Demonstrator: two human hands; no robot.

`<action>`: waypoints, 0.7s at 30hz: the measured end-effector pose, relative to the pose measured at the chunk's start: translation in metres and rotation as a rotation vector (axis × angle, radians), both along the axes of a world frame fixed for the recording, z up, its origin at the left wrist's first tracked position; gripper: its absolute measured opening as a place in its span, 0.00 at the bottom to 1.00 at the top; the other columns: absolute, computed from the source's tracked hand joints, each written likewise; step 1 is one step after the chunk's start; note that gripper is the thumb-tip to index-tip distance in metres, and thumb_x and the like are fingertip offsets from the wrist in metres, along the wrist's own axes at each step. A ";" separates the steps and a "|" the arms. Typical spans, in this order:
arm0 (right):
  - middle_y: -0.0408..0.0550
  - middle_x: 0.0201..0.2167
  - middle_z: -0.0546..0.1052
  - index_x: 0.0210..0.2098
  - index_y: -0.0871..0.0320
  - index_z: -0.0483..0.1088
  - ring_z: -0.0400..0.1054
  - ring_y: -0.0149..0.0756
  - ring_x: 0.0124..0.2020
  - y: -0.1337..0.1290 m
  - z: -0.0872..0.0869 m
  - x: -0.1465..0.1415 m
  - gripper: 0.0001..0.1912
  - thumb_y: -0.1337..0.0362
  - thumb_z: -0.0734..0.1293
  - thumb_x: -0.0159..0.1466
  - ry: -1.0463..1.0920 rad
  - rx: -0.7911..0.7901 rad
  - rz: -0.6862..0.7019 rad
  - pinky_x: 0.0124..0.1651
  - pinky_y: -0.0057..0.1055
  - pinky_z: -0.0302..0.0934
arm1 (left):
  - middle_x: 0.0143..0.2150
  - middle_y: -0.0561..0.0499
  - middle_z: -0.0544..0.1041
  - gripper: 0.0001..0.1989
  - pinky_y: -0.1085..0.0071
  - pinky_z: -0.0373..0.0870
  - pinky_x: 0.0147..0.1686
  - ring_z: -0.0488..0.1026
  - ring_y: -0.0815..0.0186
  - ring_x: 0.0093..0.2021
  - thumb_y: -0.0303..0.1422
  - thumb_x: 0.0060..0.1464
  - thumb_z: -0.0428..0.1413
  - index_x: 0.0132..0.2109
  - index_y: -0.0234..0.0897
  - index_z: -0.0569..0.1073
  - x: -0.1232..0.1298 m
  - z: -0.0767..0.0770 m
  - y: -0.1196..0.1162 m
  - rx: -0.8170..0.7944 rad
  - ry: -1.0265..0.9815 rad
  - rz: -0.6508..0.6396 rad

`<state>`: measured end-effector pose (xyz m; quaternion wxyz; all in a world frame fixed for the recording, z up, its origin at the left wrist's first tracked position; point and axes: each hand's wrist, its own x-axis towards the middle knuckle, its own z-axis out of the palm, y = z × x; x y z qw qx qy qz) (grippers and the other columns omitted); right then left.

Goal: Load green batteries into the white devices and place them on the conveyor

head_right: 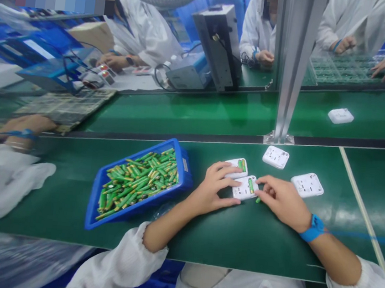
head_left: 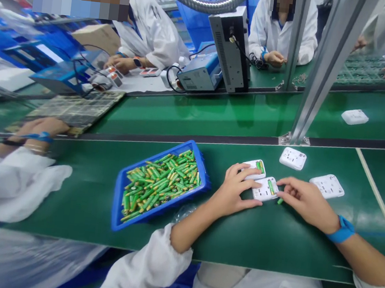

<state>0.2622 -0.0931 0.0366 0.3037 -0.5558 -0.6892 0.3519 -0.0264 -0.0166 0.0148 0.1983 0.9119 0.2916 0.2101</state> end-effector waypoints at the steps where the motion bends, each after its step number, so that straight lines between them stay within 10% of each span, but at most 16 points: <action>1: 0.44 0.33 0.82 0.49 0.53 0.79 0.75 0.38 0.30 0.002 0.000 0.002 0.16 0.47 0.71 0.74 0.050 -0.021 -0.063 0.35 0.33 0.70 | 0.71 0.43 0.77 0.22 0.41 0.58 0.74 0.63 0.44 0.75 0.50 0.61 0.73 0.56 0.46 0.83 -0.001 0.000 0.000 0.005 -0.005 -0.017; 15: 0.46 0.33 0.80 0.36 0.53 0.73 0.74 0.40 0.34 0.015 -0.009 -0.016 0.14 0.54 0.67 0.78 -0.117 0.177 -0.129 0.41 0.34 0.68 | 0.72 0.45 0.77 0.21 0.41 0.57 0.74 0.63 0.42 0.75 0.49 0.60 0.74 0.57 0.50 0.85 0.010 -0.007 0.000 0.008 0.034 0.018; 21: 0.57 0.52 0.81 0.63 0.55 0.76 0.78 0.50 0.49 -0.010 -0.003 -0.006 0.22 0.70 0.57 0.78 -0.413 0.235 0.112 0.55 0.47 0.75 | 0.71 0.47 0.78 0.20 0.43 0.57 0.74 0.64 0.44 0.74 0.50 0.61 0.73 0.55 0.50 0.85 0.010 -0.009 -0.002 0.025 -0.022 0.028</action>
